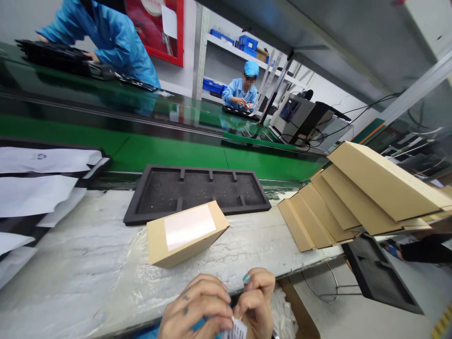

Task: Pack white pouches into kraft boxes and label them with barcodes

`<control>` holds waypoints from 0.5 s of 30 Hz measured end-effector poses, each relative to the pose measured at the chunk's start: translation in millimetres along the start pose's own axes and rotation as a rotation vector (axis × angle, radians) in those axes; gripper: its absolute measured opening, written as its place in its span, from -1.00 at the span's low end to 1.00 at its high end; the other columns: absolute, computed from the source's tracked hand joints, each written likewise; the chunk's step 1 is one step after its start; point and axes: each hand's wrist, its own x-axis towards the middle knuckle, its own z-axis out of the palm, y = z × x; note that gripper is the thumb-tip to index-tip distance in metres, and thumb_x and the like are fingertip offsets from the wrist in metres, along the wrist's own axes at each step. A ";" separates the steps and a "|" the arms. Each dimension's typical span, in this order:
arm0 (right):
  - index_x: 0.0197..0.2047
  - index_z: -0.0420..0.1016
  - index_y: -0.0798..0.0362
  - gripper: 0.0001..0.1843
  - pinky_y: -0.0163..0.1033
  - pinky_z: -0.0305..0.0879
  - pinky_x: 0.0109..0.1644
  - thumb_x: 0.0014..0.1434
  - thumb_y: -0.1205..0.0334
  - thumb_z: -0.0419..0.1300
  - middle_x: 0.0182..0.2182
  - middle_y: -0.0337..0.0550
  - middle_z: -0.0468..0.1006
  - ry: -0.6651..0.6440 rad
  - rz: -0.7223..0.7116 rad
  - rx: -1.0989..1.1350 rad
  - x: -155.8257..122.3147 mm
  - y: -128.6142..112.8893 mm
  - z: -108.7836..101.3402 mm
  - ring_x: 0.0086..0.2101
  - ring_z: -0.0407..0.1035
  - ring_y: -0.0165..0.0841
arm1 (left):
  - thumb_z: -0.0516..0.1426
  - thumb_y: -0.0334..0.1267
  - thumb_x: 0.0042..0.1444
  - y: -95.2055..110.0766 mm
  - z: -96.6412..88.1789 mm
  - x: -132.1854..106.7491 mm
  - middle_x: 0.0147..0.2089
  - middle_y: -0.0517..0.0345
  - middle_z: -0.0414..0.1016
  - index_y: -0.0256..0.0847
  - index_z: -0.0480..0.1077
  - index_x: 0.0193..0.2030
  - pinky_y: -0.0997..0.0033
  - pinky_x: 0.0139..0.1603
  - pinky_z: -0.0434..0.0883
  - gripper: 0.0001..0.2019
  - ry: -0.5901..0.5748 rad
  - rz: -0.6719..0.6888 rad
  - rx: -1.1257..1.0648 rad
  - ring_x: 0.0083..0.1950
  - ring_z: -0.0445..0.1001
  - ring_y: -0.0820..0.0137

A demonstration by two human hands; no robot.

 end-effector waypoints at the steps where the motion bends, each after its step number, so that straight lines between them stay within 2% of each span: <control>1: -0.41 0.36 0.00 -0.60 -0.12 0.14 -0.25 0.50 0.09 0.07 -0.29 -0.18 0.10 -0.005 -0.009 -0.007 -0.8 0.7 -1.0 -0.28 0.17 -0.23 | 0.29 -0.49 0.18 1.5 -1.5 0.7 -0.19 0.18 0.60 -0.05 0.53 -0.14 0.45 0.04 0.48 -0.77 -0.007 0.031 0.027 -0.13 0.58 0.36; 3: -0.40 0.39 0.01 -0.64 -0.11 0.15 -0.26 0.49 0.15 0.10 -0.29 -0.18 0.09 -0.014 -0.038 -0.019 -2.2 1.3 -2.7 -0.28 0.18 -0.24 | 0.27 -0.51 0.18 4.2 -4.2 1.8 -0.23 0.19 0.59 -0.07 0.51 -0.15 0.43 0.07 0.48 -0.78 -0.047 0.016 0.056 -0.16 0.58 0.36; 7: -0.43 0.41 0.01 -0.64 -0.12 0.21 -0.28 0.46 0.22 0.13 -0.29 -0.18 0.09 -0.046 -0.074 -0.030 -3.8 1.2 -6.5 -0.30 0.20 -0.26 | 0.24 -0.42 0.24 11.9 -12.7 7.2 -0.26 0.21 0.51 -0.09 0.47 -0.24 0.53 -0.07 0.46 -0.88 -0.179 -0.130 0.010 -0.19 0.54 0.40; 12: -0.41 0.47 -0.04 -0.66 -0.18 0.30 -0.33 0.45 0.19 0.15 -0.32 -0.18 0.13 -0.231 -0.087 -0.010 -4.6 1.8 -15.9 -0.31 0.26 -0.27 | 0.24 -0.34 0.26 22.8 -26.9 19.9 -0.23 0.21 0.49 -0.09 0.45 -0.31 0.59 -0.10 0.43 -0.88 -0.361 -0.329 -0.072 -0.16 0.52 0.39; 15: -0.42 0.47 -0.08 -0.69 -0.16 0.35 -0.34 0.41 0.19 0.19 -0.36 -0.19 0.19 -0.240 -0.048 -0.027 -0.6 -6.8 -15.7 -0.35 0.31 -0.27 | 0.23 -0.26 0.29 19.5 -29.3 19.0 -0.22 0.17 0.49 -0.09 0.47 -0.30 0.55 -0.07 0.42 -0.89 -0.383 -0.323 -0.075 -0.12 0.51 0.35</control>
